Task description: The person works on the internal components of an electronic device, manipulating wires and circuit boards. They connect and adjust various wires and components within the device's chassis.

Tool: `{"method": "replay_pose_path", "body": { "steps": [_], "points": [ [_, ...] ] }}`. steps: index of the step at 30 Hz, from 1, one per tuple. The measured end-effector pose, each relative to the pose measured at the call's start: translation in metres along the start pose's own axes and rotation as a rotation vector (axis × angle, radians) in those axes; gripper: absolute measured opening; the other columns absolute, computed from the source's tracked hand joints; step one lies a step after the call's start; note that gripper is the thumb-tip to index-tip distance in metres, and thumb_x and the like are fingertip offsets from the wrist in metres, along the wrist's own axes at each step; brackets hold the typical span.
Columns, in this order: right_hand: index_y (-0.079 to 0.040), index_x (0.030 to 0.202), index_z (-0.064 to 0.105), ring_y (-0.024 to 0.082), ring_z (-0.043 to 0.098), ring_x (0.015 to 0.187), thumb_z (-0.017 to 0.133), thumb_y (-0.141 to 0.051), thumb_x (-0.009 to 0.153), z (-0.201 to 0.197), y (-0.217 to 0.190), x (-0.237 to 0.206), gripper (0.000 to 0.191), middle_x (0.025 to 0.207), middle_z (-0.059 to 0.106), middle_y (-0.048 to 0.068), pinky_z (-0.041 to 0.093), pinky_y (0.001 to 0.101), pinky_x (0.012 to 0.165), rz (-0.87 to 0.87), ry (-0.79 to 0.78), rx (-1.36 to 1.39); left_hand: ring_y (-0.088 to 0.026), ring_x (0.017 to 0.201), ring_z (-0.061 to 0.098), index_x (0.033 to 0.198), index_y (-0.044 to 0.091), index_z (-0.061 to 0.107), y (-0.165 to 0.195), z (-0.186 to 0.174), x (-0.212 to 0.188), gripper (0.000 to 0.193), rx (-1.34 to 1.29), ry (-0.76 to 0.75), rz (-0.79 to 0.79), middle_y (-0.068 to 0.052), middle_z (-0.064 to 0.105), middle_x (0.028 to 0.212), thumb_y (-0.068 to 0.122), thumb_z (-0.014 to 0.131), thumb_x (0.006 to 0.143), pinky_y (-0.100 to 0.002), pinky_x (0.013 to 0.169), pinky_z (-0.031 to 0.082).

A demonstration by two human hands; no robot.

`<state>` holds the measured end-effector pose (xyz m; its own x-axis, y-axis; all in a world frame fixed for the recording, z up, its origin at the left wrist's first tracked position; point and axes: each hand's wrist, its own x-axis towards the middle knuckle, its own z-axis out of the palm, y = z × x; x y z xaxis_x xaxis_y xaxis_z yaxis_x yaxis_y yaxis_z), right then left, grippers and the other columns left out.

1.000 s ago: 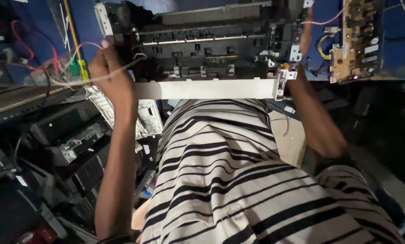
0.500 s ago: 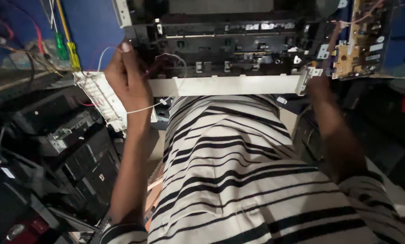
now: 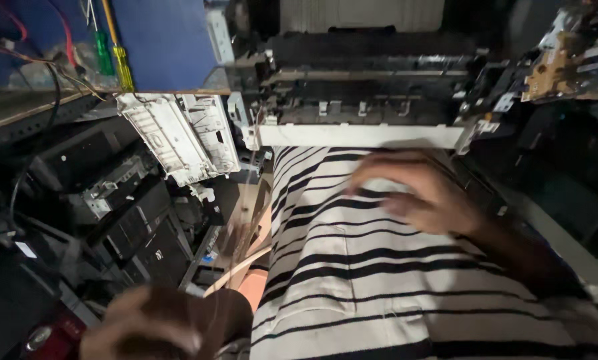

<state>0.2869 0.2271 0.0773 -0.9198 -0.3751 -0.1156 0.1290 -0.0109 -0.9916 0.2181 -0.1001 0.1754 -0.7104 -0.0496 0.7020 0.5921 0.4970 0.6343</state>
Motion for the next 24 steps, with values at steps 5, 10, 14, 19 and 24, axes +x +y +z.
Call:
{"method": "replay_pose_path", "body": {
  "steps": [5,10,14,19,24],
  "points": [
    [-0.002,0.147,0.048,0.03,0.075,0.114,0.044,-0.052,0.103,0.049,-0.044,0.097,0.067,0.129,0.069,0.022,0.059,0.048,0.102,0.313,-0.247,0.962,-0.026,0.083,0.065,0.104,0.003,0.065,0.003,-0.026,-0.009,0.018,-0.058,-0.386,0.481,-0.014,0.07,0.096,0.018,0.057,0.101,-0.036,0.069,0.05],
    [-0.002,0.14,0.056,0.018,0.068,0.079,0.057,-0.02,0.1,0.045,-0.069,0.139,0.043,0.099,0.07,0.014,0.064,0.0348,0.07,0.46,0.083,1.25,-0.026,0.079,0.061,0.097,0.007,0.063,0.008,-0.033,-0.008,0.01,-0.103,-0.811,0.684,-0.013,0.068,0.091,0.016,0.063,0.094,-0.037,0.065,0.045],
    [0.001,0.118,0.066,0.004,0.034,0.046,0.055,-0.025,0.108,0.002,-0.064,0.119,0.031,0.065,0.041,-0.006,0.03,0.0217,0.035,0.471,0.236,0.857,-0.026,0.075,0.059,0.092,0.01,0.062,0.0,-0.008,0.012,0.009,-0.028,-1.122,0.592,-0.012,0.067,0.088,0.015,0.068,0.089,-0.038,0.062,0.041],
    [-0.001,0.103,0.065,0.005,0.028,0.04,0.052,-0.026,0.107,-0.021,-0.033,0.084,0.028,0.055,0.035,-0.007,0.027,0.0239,0.034,0.419,0.149,0.435,-0.029,0.093,0.06,0.108,-0.001,0.067,-0.037,0.042,0.06,0.036,-0.298,-1.209,-0.075,-0.016,0.069,0.111,0.018,0.067,0.077,-0.043,0.076,0.041],
    [0.0,0.101,0.065,0.004,0.025,0.041,0.051,-0.026,0.107,-0.013,-0.023,0.071,0.029,0.053,0.032,-0.006,0.022,0.0251,0.036,0.569,0.182,0.355,-0.027,0.117,0.053,0.123,0.009,0.069,-0.073,0.12,0.024,0.027,0.069,-0.863,0.017,-0.008,0.061,0.123,0.011,0.078,0.097,-0.043,0.096,0.044]
  ]
}}
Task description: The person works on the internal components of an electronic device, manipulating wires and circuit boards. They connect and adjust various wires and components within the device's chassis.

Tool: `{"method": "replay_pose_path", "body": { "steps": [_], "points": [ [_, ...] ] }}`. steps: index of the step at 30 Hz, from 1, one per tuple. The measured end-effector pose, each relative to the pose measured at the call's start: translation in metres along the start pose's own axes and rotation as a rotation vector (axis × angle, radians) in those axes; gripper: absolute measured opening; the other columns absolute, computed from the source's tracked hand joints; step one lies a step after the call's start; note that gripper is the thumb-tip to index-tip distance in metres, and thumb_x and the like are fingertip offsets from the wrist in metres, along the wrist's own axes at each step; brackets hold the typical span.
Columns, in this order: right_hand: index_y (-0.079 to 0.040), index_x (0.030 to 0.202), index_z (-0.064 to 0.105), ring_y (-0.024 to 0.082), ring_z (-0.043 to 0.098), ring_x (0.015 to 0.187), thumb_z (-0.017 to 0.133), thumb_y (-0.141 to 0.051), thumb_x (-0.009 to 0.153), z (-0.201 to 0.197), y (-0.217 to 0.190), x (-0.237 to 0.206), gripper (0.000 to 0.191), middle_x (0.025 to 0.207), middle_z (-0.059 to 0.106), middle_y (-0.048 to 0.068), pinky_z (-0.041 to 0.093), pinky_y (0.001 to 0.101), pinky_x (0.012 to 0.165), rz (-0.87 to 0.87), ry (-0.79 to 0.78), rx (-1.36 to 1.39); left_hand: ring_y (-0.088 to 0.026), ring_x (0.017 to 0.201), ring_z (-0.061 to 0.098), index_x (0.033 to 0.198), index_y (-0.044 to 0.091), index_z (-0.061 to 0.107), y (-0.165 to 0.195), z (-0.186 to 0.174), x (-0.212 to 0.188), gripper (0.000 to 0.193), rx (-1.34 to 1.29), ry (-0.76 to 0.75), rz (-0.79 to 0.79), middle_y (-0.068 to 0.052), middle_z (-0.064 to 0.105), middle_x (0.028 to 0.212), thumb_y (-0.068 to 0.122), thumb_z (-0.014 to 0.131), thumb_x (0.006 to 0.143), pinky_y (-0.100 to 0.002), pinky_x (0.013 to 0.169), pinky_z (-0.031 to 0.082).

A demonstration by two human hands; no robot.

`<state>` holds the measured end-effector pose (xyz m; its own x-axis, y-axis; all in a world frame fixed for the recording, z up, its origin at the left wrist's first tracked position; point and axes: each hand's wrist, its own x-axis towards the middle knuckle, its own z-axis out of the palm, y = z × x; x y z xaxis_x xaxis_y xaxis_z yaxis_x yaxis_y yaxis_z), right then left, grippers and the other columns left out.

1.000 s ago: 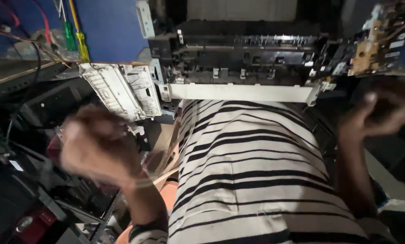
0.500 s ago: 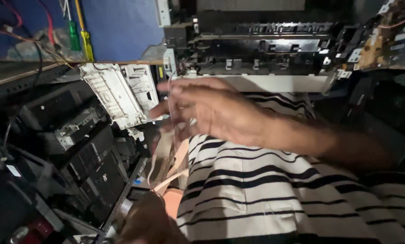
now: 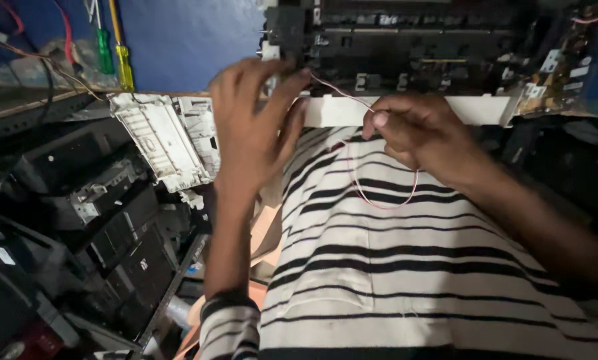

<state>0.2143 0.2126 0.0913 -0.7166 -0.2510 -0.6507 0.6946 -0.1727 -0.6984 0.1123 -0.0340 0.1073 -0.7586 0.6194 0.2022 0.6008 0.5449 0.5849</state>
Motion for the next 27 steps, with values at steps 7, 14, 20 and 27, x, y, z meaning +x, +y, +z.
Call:
{"method": "replay_pose_path", "body": {
  "steps": [7,14,20,27],
  "points": [
    [-0.002,0.105,0.066,0.003,0.029,0.042,0.047,-0.021,0.109,-0.012,0.009,0.005,0.027,0.054,0.037,-0.007,0.026,0.0235,0.035,-0.126,0.032,-0.092,-0.031,0.114,0.053,0.109,0.008,0.07,-0.02,0.022,0.003,0.02,0.091,-0.031,0.03,-0.007,0.06,0.119,0.008,0.082,0.094,-0.045,0.097,0.045],
    [-0.002,0.106,0.07,0.002,0.03,0.05,0.053,-0.019,0.111,-0.018,0.004,0.002,0.024,0.058,0.039,-0.007,0.024,0.0237,0.045,-0.208,0.164,-0.269,-0.032,0.112,0.053,0.108,0.006,0.067,-0.012,0.026,0.01,0.022,0.054,0.003,-0.038,-0.008,0.06,0.118,0.003,0.081,0.091,-0.044,0.096,0.046],
    [-0.002,0.102,0.071,0.004,0.036,0.048,0.055,-0.014,0.112,-0.023,0.0,0.012,0.022,0.057,0.045,-0.003,0.027,0.0253,0.045,-0.249,0.276,-0.4,-0.033,0.107,0.051,0.107,0.005,0.064,-0.015,0.03,0.008,0.024,0.033,0.025,-0.093,-0.01,0.058,0.115,0.0,0.082,0.092,-0.044,0.092,0.045],
    [0.002,0.105,0.071,0.017,0.06,0.054,0.061,-0.007,0.112,-0.025,0.006,0.022,0.015,0.074,0.067,0.013,0.041,0.0312,0.052,-0.421,0.47,-0.75,-0.033,0.104,0.048,0.106,0.009,0.06,-0.012,0.037,0.013,0.027,0.184,0.009,-0.106,-0.01,0.055,0.113,0.013,0.084,0.093,-0.047,0.087,0.041]
  ]
}}
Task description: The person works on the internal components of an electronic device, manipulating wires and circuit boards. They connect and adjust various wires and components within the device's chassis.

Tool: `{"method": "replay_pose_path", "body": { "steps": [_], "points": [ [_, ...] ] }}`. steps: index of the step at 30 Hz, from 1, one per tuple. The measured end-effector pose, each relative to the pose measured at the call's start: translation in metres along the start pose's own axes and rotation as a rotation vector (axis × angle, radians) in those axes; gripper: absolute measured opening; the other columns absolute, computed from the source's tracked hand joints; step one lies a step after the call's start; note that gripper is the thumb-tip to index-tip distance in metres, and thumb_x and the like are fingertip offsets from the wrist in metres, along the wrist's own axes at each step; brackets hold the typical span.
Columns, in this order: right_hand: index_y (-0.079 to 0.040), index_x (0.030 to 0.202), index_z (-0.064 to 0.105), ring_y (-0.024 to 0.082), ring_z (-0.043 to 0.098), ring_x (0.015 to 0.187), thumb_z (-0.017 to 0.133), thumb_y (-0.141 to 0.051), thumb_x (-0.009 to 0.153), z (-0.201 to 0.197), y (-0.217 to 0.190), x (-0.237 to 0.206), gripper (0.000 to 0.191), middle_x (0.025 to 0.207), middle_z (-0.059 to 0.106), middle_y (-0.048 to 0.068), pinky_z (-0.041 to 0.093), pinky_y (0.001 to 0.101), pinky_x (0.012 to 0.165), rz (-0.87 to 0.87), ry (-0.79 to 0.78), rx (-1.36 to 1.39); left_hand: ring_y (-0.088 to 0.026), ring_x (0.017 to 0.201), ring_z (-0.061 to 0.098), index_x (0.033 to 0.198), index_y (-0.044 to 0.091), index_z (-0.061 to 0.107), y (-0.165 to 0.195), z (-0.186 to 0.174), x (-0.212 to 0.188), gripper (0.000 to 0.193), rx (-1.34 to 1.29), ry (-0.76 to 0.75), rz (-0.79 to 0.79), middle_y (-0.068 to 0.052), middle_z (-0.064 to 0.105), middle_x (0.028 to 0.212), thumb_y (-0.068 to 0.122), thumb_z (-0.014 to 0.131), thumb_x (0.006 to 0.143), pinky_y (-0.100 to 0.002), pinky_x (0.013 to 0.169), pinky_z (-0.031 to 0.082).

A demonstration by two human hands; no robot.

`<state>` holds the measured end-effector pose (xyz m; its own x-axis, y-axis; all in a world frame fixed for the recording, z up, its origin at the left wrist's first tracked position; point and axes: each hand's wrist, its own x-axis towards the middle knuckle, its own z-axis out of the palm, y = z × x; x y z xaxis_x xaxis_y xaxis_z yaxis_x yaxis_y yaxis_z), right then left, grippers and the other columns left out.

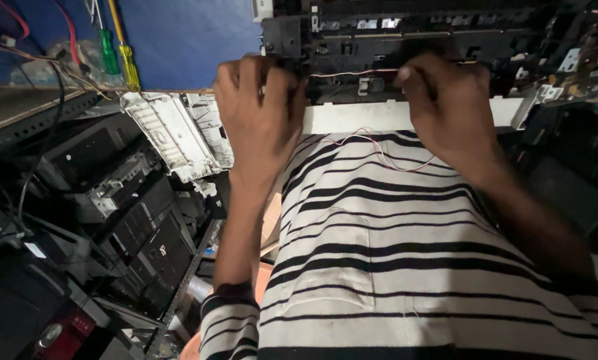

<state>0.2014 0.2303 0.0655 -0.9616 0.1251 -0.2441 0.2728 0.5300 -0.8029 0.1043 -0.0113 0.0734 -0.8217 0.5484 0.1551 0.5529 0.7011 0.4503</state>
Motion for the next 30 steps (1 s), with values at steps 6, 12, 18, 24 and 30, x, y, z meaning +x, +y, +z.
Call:
{"method": "replay_pose_path", "body": {
  "steps": [6,12,18,24,30],
  "points": [
    [0.002,0.104,0.069,0.029,0.068,0.068,0.069,-0.009,0.111,0.001,-0.01,-0.003,0.013,0.079,0.068,0.016,0.054,0.0387,0.068,-0.113,0.041,-0.275,-0.033,0.103,0.048,0.114,0.01,0.062,0.005,-0.002,0.006,0.026,0.001,-0.023,-0.032,-0.009,0.054,0.112,0.014,0.081,0.097,-0.046,0.088,0.042],
    [0.0,0.102,0.071,0.03,0.068,0.059,0.084,-0.023,0.091,-0.001,-0.024,0.01,0.028,0.069,0.07,0.012,0.053,0.0416,0.059,0.037,-0.119,-0.327,-0.032,0.096,0.049,0.115,0.01,0.064,0.008,-0.001,0.015,0.029,0.104,-0.015,0.086,-0.008,0.056,0.107,0.015,0.081,0.092,-0.045,0.082,0.041],
    [0.002,0.103,0.068,0.03,0.069,0.073,0.085,-0.021,0.1,0.015,-0.036,0.019,0.028,0.09,0.07,0.016,0.056,0.0394,0.065,-0.157,0.057,-0.311,-0.033,0.097,0.05,0.113,0.01,0.064,0.011,-0.001,0.013,0.026,0.046,-0.057,0.035,-0.009,0.056,0.107,0.011,0.08,0.093,-0.045,0.082,0.043],
    [0.004,0.101,0.067,0.032,0.066,0.073,0.083,-0.013,0.09,0.024,-0.044,0.021,0.026,0.093,0.065,0.017,0.053,0.0392,0.057,-0.337,0.199,-0.394,-0.035,0.102,0.049,0.118,0.006,0.06,0.008,0.002,0.011,0.031,-0.104,-0.075,-0.004,-0.013,0.054,0.11,0.005,0.078,0.093,-0.046,0.09,0.046],
    [-0.006,0.106,0.072,0.024,0.065,0.081,0.08,-0.009,0.1,0.032,-0.038,0.029,0.01,0.095,0.064,0.007,0.053,0.0362,0.067,-0.383,0.078,-0.257,-0.037,0.103,0.048,0.12,0.005,0.06,0.004,0.007,0.006,0.033,-0.134,-0.075,-0.008,-0.014,0.053,0.113,0.0,0.075,0.091,-0.047,0.091,0.046]
  ]
}}
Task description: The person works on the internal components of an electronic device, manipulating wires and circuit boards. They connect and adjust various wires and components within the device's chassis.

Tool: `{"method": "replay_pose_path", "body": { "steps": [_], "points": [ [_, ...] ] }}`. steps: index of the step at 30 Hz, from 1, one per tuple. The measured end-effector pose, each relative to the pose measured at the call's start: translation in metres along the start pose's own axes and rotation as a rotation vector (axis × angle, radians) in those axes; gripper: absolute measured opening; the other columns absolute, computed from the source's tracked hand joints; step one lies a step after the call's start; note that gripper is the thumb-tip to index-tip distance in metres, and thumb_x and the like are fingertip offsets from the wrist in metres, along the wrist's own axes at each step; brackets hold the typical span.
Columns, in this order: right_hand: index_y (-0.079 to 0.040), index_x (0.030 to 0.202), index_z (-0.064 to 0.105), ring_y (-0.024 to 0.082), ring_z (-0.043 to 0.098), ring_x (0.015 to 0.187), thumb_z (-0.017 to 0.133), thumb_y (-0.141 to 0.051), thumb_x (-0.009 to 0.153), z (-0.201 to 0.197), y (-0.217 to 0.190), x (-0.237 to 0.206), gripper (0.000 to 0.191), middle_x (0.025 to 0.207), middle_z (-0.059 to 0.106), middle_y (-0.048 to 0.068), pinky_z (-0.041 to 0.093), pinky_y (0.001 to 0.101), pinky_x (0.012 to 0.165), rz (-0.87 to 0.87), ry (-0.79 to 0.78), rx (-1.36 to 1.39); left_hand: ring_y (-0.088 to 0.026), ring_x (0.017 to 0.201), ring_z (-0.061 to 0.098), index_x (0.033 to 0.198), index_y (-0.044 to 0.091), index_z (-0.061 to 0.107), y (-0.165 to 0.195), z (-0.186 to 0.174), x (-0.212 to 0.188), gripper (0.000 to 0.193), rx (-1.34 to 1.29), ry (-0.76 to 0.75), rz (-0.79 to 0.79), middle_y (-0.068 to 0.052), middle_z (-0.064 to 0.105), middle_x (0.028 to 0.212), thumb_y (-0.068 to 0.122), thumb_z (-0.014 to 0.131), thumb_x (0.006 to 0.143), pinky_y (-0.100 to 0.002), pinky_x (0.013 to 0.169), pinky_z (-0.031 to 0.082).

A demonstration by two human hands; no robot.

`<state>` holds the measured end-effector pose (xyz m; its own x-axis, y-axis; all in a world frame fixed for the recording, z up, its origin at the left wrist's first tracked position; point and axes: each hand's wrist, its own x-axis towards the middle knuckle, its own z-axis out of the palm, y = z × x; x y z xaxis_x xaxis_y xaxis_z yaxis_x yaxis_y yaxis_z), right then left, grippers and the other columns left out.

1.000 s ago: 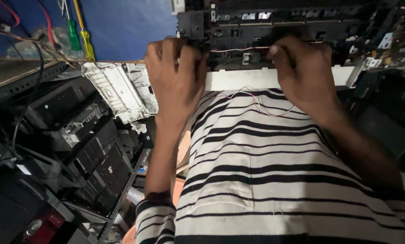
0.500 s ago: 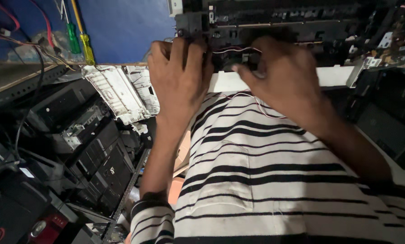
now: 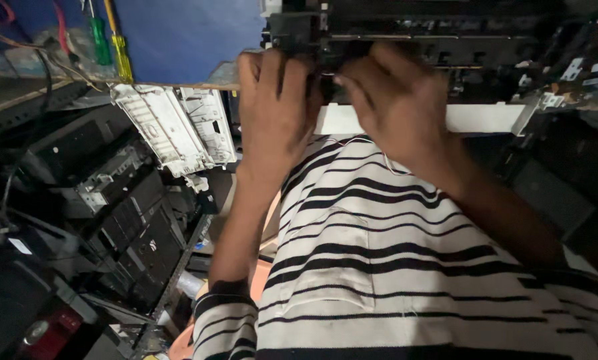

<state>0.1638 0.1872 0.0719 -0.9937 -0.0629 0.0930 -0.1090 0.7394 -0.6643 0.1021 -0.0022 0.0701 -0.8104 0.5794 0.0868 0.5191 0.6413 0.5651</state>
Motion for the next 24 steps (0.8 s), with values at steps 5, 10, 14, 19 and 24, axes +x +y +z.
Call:
{"method": "replay_pose_path", "body": {
  "steps": [5,10,14,19,24],
  "points": [
    [-0.006,0.11,0.075,0.022,0.065,0.078,0.078,-0.003,0.098,0.008,0.009,0.008,0.013,0.093,0.06,0.006,0.052,0.0344,0.066,-0.141,0.113,-0.074,-0.037,0.1,0.049,0.117,0.005,0.064,-0.003,-0.001,0.0,0.031,-0.052,0.006,0.029,-0.015,0.052,0.109,-0.001,0.074,0.088,-0.046,0.087,0.047],
    [-0.004,0.104,0.072,0.021,0.063,0.076,0.077,-0.001,0.102,0.01,0.009,0.012,0.006,0.093,0.061,0.007,0.052,0.0332,0.065,-0.161,0.149,-0.055,-0.036,0.097,0.05,0.113,0.003,0.064,-0.002,-0.001,0.001,0.025,-0.078,0.035,0.04,-0.015,0.053,0.107,0.002,0.077,0.092,-0.045,0.084,0.046],
    [0.0,0.1,0.07,0.017,0.06,0.069,0.081,-0.001,0.103,0.013,0.01,0.013,0.012,0.092,0.063,0.009,0.046,0.0307,0.06,0.015,0.137,0.143,-0.037,0.096,0.05,0.11,0.003,0.063,0.001,0.003,0.002,0.021,-0.082,0.075,0.027,-0.015,0.053,0.106,0.001,0.077,0.094,-0.046,0.084,0.045],
    [0.002,0.102,0.069,0.014,0.057,0.063,0.081,0.003,0.105,0.012,0.014,0.014,0.012,0.091,0.065,0.01,0.039,0.0285,0.053,0.139,0.077,0.235,-0.035,0.095,0.051,0.114,0.002,0.063,0.001,-0.003,0.004,0.021,-0.171,0.054,-0.048,-0.013,0.056,0.107,-0.001,0.075,0.097,-0.043,0.082,0.046],
    [0.004,0.098,0.068,0.015,0.059,0.06,0.081,0.005,0.097,0.004,0.009,0.017,0.013,0.087,0.065,0.013,0.042,0.0297,0.05,0.019,0.103,0.206,-0.031,0.099,0.056,0.118,0.002,0.065,-0.008,-0.023,0.002,0.02,-0.351,0.015,-0.047,-0.013,0.061,0.112,-0.004,0.071,0.1,-0.039,0.088,0.048]
  ]
}}
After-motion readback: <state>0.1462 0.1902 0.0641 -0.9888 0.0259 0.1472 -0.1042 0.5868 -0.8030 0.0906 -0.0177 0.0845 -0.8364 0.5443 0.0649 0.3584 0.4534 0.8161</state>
